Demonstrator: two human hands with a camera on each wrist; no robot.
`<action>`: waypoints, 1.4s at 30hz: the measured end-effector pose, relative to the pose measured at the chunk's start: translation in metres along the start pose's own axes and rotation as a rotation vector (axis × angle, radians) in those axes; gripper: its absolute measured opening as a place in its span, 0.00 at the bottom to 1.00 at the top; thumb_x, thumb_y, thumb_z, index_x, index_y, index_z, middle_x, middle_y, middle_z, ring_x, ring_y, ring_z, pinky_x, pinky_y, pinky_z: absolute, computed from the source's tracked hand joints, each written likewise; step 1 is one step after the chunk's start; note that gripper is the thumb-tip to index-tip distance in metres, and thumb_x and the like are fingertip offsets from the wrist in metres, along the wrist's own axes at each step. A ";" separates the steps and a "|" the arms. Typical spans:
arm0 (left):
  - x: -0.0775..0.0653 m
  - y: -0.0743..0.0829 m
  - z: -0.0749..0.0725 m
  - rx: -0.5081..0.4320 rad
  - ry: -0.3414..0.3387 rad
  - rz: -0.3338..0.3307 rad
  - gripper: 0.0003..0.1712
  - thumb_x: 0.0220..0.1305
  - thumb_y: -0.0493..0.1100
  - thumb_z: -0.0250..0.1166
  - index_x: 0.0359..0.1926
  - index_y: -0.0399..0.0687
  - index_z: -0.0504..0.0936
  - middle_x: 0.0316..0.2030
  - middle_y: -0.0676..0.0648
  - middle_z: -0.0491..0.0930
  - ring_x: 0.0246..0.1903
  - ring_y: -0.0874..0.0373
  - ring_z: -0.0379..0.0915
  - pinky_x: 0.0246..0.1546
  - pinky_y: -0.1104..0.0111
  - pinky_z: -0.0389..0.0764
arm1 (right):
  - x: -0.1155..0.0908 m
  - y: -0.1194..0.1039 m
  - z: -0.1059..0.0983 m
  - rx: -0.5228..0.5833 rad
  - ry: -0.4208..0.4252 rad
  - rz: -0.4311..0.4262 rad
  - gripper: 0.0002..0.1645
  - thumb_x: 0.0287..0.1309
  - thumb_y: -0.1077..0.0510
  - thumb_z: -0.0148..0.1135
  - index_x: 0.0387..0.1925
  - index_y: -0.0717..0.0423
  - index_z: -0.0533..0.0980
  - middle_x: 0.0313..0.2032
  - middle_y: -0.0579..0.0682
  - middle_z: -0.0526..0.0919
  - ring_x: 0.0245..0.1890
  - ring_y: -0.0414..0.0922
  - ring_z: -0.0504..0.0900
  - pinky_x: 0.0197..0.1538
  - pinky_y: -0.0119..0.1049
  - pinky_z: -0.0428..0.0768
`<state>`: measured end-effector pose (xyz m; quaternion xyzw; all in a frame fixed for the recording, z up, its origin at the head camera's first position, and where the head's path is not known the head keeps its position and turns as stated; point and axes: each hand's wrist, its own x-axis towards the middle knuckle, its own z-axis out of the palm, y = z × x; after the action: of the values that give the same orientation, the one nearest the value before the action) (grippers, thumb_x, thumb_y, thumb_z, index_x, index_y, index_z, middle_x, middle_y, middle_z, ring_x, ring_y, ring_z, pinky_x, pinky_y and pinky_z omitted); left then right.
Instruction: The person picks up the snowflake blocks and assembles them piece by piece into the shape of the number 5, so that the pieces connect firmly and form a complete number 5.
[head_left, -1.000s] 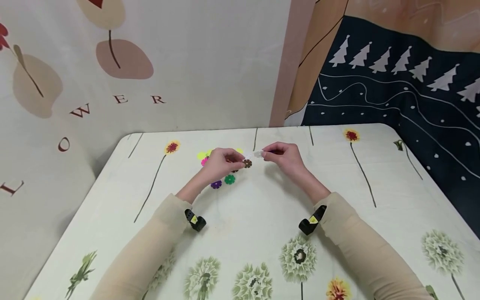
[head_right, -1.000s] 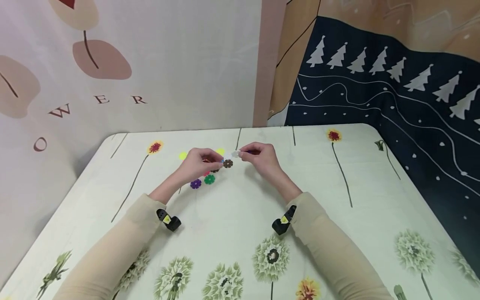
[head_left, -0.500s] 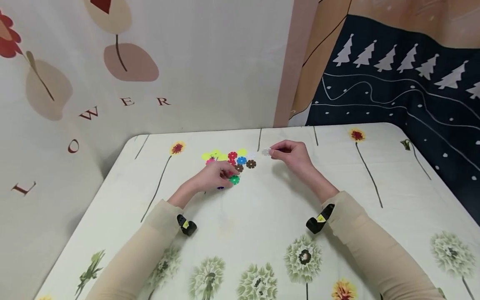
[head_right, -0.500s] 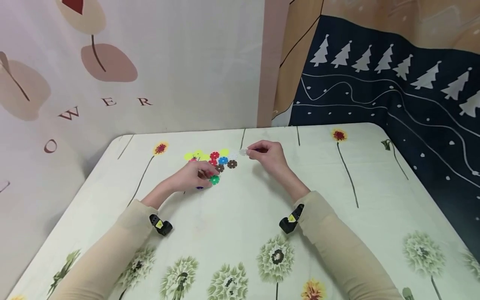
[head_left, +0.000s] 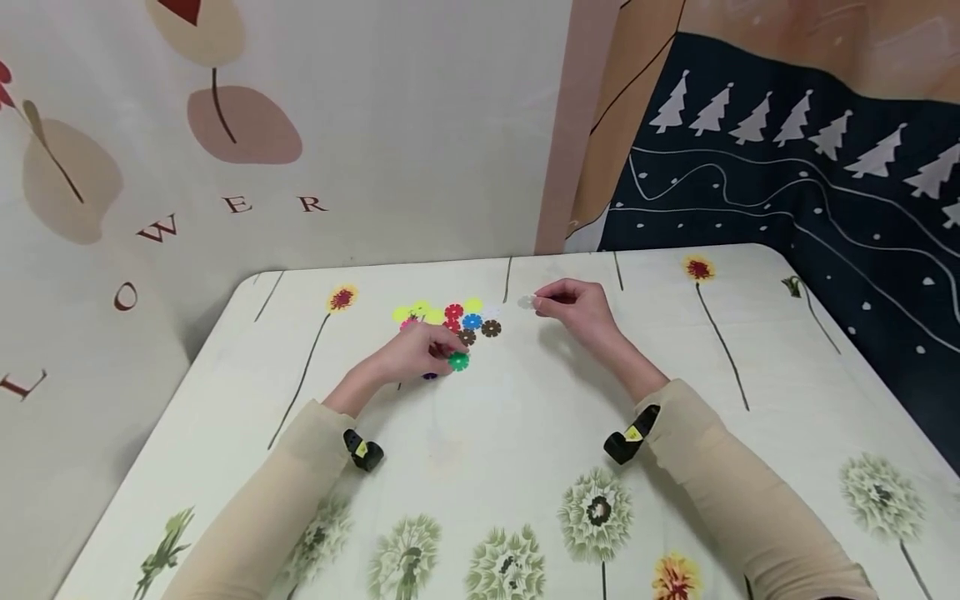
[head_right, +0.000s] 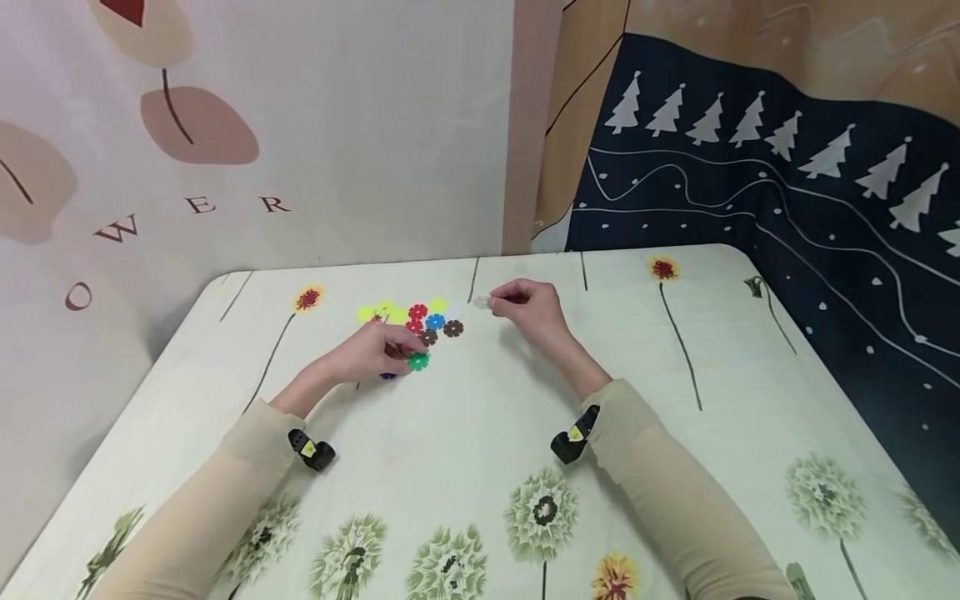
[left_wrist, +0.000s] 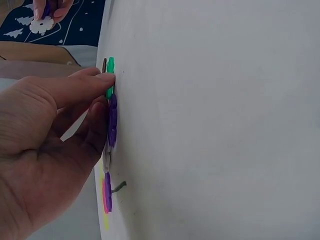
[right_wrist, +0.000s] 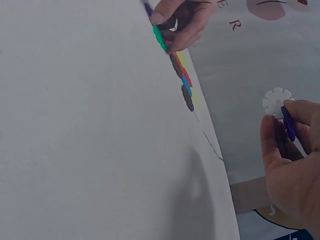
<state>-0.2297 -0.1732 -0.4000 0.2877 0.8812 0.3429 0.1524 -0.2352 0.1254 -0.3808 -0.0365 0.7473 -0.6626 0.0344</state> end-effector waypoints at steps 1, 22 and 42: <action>0.000 0.000 0.000 0.000 0.004 0.002 0.15 0.62 0.28 0.70 0.50 0.39 0.88 0.44 0.46 0.85 0.41 0.52 0.76 0.45 0.63 0.81 | 0.000 0.000 0.001 0.001 0.000 0.004 0.14 0.64 0.65 0.68 0.47 0.72 0.81 0.43 0.56 0.84 0.38 0.42 0.85 0.56 0.48 0.82; 0.005 -0.001 0.002 -0.072 0.043 -0.071 0.10 0.64 0.33 0.71 0.46 0.41 0.89 0.39 0.49 0.86 0.33 0.56 0.75 0.35 0.68 0.79 | -0.001 0.006 0.002 -0.018 -0.021 0.034 0.14 0.65 0.65 0.69 0.48 0.70 0.81 0.45 0.58 0.84 0.39 0.42 0.86 0.57 0.48 0.82; 0.027 0.020 0.008 -0.492 0.189 -0.170 0.12 0.69 0.34 0.68 0.52 0.37 0.85 0.37 0.40 0.86 0.32 0.50 0.86 0.36 0.63 0.86 | -0.002 0.012 0.006 -0.004 -0.007 -0.004 0.12 0.65 0.66 0.68 0.47 0.71 0.82 0.44 0.58 0.84 0.38 0.41 0.86 0.55 0.45 0.83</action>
<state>-0.2390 -0.1407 -0.3942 0.1341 0.8026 0.5579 0.1632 -0.2326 0.1211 -0.3935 -0.0404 0.7485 -0.6610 0.0357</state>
